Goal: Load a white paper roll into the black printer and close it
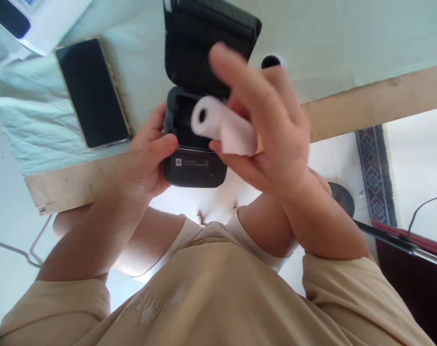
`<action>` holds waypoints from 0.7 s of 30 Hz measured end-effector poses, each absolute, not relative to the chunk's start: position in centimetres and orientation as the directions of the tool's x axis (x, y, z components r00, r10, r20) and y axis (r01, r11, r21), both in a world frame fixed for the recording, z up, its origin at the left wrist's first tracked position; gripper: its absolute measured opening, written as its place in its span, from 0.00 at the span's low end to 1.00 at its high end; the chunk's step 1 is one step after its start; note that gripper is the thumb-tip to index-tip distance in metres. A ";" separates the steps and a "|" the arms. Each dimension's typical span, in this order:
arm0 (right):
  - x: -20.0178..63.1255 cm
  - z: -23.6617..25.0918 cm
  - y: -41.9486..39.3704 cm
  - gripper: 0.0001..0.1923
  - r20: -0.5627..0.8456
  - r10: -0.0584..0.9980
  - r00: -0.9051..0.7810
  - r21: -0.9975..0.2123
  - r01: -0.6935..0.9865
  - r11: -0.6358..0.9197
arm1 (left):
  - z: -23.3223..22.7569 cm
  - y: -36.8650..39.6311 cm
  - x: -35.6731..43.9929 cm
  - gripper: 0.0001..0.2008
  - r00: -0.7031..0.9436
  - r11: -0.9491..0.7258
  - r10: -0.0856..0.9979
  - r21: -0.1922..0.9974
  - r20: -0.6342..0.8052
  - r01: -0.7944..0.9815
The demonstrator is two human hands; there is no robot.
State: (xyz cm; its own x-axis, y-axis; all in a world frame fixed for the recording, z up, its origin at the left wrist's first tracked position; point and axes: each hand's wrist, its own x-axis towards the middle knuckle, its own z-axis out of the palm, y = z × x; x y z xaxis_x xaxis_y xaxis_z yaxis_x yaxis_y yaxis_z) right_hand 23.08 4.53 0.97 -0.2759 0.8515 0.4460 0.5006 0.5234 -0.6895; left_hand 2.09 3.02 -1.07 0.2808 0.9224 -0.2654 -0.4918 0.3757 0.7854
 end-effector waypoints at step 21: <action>21.6 0.6 5.2 0.05 0.595 0.756 -0.274 -0.573 0.515 0.637 | -1.1 2.9 2.1 0.23 0.320 0.346 0.926 0.792 -0.201 -0.503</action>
State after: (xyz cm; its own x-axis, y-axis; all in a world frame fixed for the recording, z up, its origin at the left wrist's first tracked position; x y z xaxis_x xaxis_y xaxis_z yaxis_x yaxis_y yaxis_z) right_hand 21.56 5.16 0.57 -0.2735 0.7561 0.5946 0.5153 0.6372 -0.5732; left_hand 2.08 2.90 -1.06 0.3196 0.9260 -0.2011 -0.5028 0.3456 0.7923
